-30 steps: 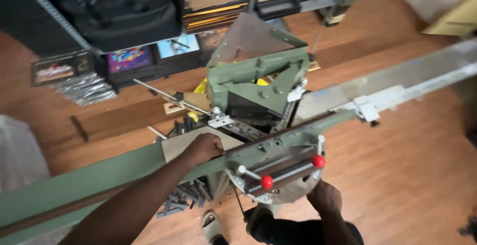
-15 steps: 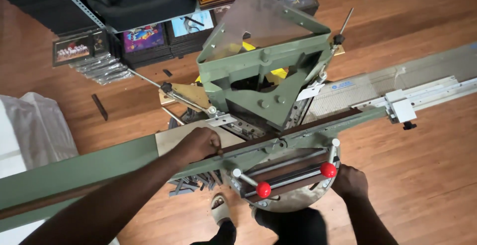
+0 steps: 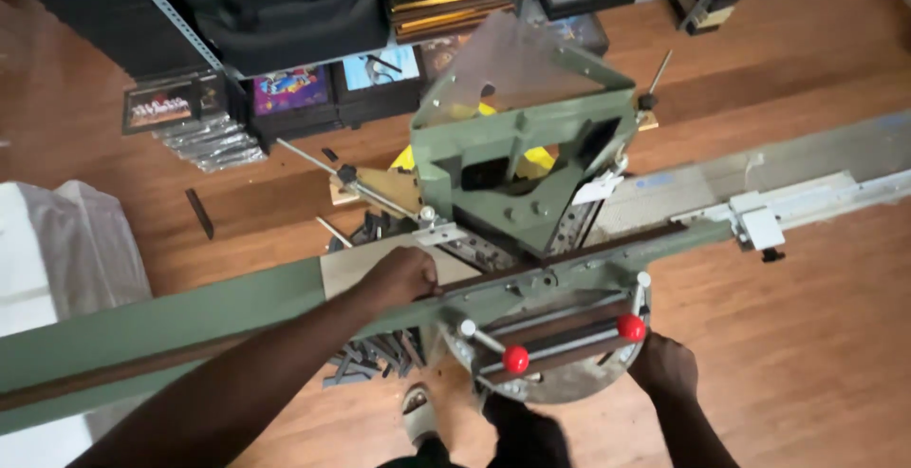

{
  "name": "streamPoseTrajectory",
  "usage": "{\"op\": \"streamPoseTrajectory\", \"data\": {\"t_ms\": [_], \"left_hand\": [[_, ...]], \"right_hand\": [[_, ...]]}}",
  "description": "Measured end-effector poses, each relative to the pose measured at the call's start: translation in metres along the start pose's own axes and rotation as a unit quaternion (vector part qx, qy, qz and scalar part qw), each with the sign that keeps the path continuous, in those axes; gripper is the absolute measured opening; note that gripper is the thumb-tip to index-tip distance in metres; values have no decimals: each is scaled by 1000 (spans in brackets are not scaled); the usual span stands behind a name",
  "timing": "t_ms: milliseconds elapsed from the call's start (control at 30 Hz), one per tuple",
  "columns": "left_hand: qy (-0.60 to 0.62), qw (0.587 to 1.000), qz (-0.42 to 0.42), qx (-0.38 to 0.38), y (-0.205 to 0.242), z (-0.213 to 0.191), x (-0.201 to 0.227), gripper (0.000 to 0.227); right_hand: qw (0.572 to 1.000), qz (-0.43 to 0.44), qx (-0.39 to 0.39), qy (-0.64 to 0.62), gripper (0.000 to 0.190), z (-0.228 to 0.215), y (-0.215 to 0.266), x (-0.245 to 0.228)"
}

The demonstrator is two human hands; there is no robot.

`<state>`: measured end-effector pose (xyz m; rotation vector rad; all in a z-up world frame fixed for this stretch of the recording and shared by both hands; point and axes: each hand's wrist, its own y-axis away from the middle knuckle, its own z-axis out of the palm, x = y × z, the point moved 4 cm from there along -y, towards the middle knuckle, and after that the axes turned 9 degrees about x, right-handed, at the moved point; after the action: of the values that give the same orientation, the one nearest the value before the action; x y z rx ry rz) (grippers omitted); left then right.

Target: The recorder uses a miter guillotine to cut a long piece of decorative wooden frame molding into smaller segments at precise angles.

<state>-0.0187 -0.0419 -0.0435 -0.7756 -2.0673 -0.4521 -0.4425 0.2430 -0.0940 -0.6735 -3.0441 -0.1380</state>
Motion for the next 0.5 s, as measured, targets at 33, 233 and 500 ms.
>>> {"op": "streamPoseTrajectory", "data": {"t_ms": [33, 233, 500], "left_hand": [[16, 1000, -4, -3, -2, 8, -11, 14], [-44, 998, -36, -13, -7, -18, 43, 4], [193, 974, -111, -37, -6, 2, 0, 6]], "right_hand": [[1000, 9, -5, 4, 33, -3, 2, 1], [999, -15, 10, -44, 33, -11, -11, 3], [999, -28, -39, -9, 29, 10, -39, 24]]}}
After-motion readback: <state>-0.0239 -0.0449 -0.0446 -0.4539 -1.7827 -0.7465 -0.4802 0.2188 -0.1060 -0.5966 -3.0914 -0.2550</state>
